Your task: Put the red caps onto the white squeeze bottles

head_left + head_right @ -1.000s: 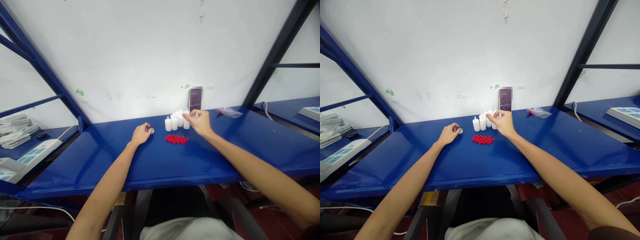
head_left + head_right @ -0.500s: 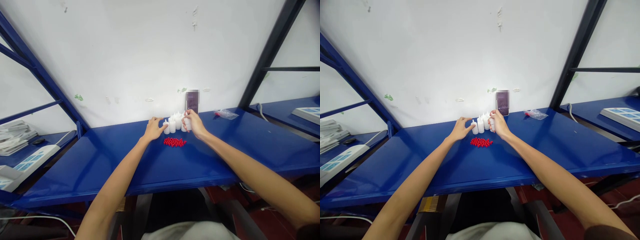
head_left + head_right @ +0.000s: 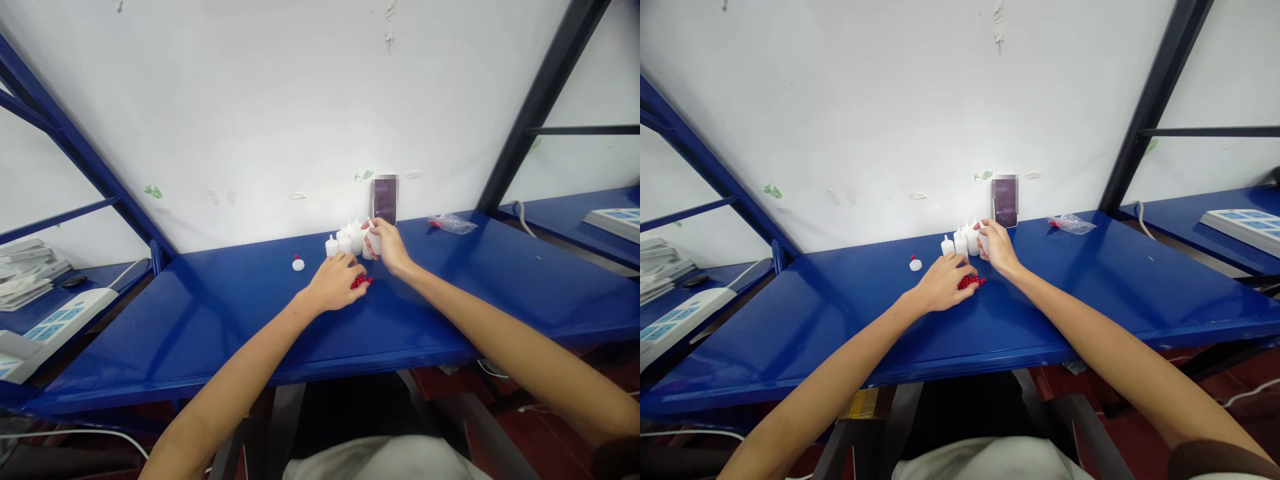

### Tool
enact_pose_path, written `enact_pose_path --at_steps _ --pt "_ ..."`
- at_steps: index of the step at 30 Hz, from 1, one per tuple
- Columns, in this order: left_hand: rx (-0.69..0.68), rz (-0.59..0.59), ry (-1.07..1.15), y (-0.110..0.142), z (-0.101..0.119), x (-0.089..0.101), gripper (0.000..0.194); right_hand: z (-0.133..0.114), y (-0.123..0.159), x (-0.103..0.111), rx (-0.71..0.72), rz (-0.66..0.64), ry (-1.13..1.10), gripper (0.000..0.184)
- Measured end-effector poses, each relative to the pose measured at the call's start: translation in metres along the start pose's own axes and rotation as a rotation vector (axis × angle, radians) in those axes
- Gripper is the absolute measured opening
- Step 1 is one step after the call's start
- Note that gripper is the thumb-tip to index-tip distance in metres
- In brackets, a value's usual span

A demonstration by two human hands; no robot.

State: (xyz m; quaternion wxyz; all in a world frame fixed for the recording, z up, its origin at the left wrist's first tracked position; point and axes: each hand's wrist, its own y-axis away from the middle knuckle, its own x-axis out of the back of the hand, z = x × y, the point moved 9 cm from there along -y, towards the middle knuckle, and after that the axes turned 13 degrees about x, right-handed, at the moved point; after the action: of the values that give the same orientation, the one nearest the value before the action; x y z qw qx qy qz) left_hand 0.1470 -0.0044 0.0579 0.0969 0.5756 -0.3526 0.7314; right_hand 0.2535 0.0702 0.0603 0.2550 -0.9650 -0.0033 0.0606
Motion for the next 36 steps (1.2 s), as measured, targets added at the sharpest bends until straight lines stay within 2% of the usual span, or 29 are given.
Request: enact_pose_path --at_steps 2,5,10,13,16,18,21,23,25,27,30,36 --pt "0.005 -0.026 -0.099 -0.003 0.013 -0.012 0.036 -0.003 0.0 0.003 0.02 0.02 0.02 0.015" --pt "0.024 -0.043 -0.205 -0.007 0.02 -0.024 0.036 -0.006 -0.002 0.003 0.075 0.008 0.053 0.013" --pt "0.027 -0.017 -0.254 -0.006 0.02 -0.029 0.03 -0.003 -0.003 -0.003 0.148 -0.069 0.117 0.014" --pt "0.028 -0.009 -0.206 -0.006 0.02 -0.03 0.027 -0.004 -0.003 -0.002 0.172 -0.062 0.109 0.014" --pt "0.038 0.045 -0.019 -0.008 0.019 -0.021 0.023 -0.006 -0.004 0.001 0.168 -0.026 0.088 0.017" --pt "0.104 0.148 0.218 -0.01 0.01 -0.006 0.018 -0.007 -0.004 0.0 0.152 -0.033 0.081 0.017" --pt "0.307 0.322 0.645 -0.009 -0.023 0.015 0.014 -0.008 -0.003 -0.006 0.123 -0.092 0.092 0.009" --pt "0.418 0.372 0.892 -0.006 -0.044 0.017 0.017 -0.008 0.0 -0.012 0.102 -0.151 0.114 0.009" --pt "0.471 0.383 1.075 -0.004 -0.057 0.016 0.024 -0.008 0.005 -0.021 0.101 -0.23 0.148 0.01" --pt "0.493 0.385 1.174 -0.003 -0.063 0.013 0.029 -0.008 0.011 -0.029 0.117 -0.311 0.179 0.011" --pt "0.488 0.386 1.225 -0.002 -0.064 0.011 0.026 -0.007 0.018 -0.039 0.129 -0.406 0.204 0.013" --pt "0.427 0.373 1.183 -0.001 -0.054 0.011 0.023 -0.01 0.018 -0.038 0.185 -0.412 0.284 0.044"
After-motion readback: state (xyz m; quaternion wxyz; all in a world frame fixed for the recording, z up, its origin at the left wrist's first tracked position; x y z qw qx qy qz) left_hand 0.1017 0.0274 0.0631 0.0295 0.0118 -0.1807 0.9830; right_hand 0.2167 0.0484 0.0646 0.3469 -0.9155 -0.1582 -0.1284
